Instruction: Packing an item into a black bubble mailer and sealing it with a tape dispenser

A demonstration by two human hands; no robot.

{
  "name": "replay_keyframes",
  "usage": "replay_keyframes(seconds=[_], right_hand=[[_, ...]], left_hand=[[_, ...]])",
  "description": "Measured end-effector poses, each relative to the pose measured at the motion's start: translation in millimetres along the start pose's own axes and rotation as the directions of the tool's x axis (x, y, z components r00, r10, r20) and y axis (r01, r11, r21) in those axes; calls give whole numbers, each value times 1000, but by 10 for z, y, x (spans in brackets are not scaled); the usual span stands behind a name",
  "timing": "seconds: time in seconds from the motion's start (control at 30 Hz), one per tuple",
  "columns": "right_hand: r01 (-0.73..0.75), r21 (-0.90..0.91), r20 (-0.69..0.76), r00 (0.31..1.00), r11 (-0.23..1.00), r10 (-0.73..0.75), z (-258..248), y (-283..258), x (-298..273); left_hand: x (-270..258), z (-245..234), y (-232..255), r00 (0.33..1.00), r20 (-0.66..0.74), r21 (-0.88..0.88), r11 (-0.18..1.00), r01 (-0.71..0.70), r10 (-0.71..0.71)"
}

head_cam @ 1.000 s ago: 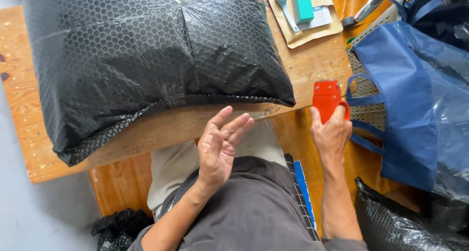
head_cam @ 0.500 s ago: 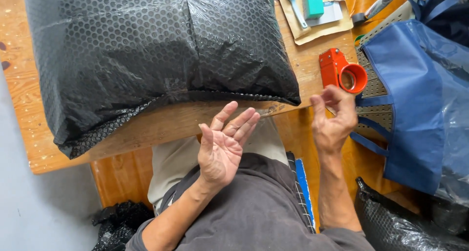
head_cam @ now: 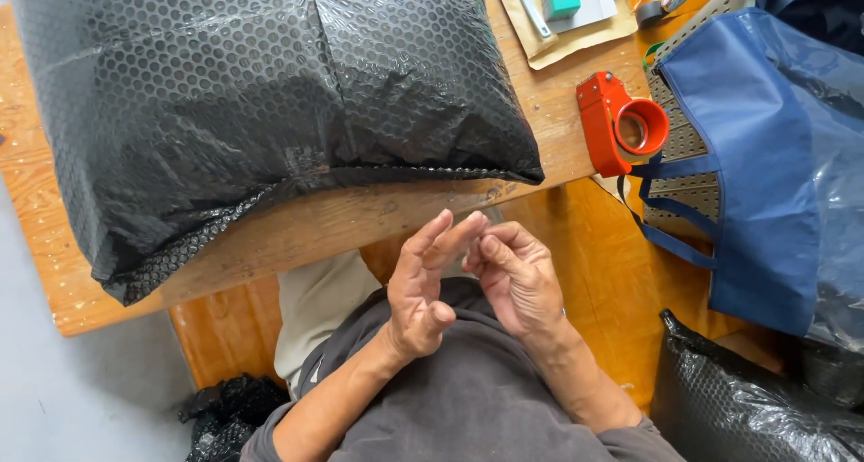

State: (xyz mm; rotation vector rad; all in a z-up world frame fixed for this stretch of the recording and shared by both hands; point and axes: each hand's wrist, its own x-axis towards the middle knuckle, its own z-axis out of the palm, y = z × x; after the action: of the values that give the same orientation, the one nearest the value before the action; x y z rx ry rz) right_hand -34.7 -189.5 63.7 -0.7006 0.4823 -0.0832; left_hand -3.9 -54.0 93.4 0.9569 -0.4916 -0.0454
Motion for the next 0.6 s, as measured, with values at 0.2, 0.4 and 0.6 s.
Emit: replay_keyframes(seconds=[0.2,0.4,0.6], right_hand=[[215,-114,34,977,970,-212,84,-216,-237],[442,-258,144,897,859,-418,-1,-470,-248],[669,-681,384,673,298,-633,-142,-1131,-124]], left_hand=[[195,-48,-44,876,274,578,660,-480,397],[341,35,-112,798,380,701,417,-578,467],[619,-371,56,796,353,843,201,-498,492]])
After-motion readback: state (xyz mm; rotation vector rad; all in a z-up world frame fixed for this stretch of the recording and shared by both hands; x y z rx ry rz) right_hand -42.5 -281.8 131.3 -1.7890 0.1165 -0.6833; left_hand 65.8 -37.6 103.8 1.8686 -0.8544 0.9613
